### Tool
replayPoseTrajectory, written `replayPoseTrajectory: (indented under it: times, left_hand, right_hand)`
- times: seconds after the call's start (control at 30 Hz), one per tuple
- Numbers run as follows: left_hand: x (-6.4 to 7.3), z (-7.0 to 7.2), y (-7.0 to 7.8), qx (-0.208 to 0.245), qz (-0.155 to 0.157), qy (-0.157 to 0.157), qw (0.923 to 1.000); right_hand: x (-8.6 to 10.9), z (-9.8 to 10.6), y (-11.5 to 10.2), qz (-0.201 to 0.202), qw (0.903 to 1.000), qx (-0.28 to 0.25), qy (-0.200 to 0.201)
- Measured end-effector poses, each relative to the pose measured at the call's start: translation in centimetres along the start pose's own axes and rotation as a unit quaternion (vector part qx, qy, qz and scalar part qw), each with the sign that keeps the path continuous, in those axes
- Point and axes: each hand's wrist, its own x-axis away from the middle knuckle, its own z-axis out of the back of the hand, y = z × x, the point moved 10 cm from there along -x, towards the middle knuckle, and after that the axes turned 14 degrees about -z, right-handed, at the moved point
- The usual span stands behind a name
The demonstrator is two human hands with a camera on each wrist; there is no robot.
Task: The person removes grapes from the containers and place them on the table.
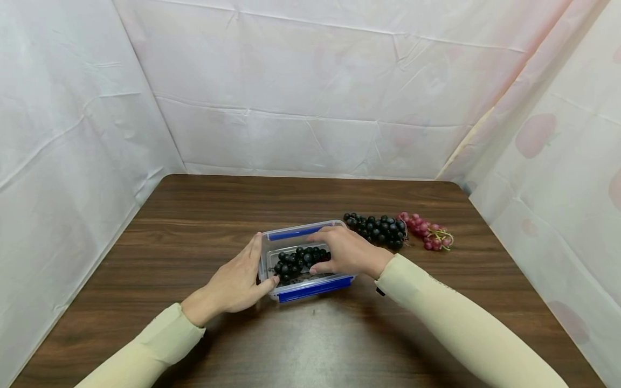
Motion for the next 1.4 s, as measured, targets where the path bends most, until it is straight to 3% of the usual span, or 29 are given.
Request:
replayPoseTrajectory:
  times: [1.4]
  left_hand:
    - [0.0, 0.0, 0.0, 0.000, -0.004, 0.004, 1.0000]
  right_hand:
    - [-2.2, -3.0, -0.3, -0.025, 0.9984, 0.039, -0.032]
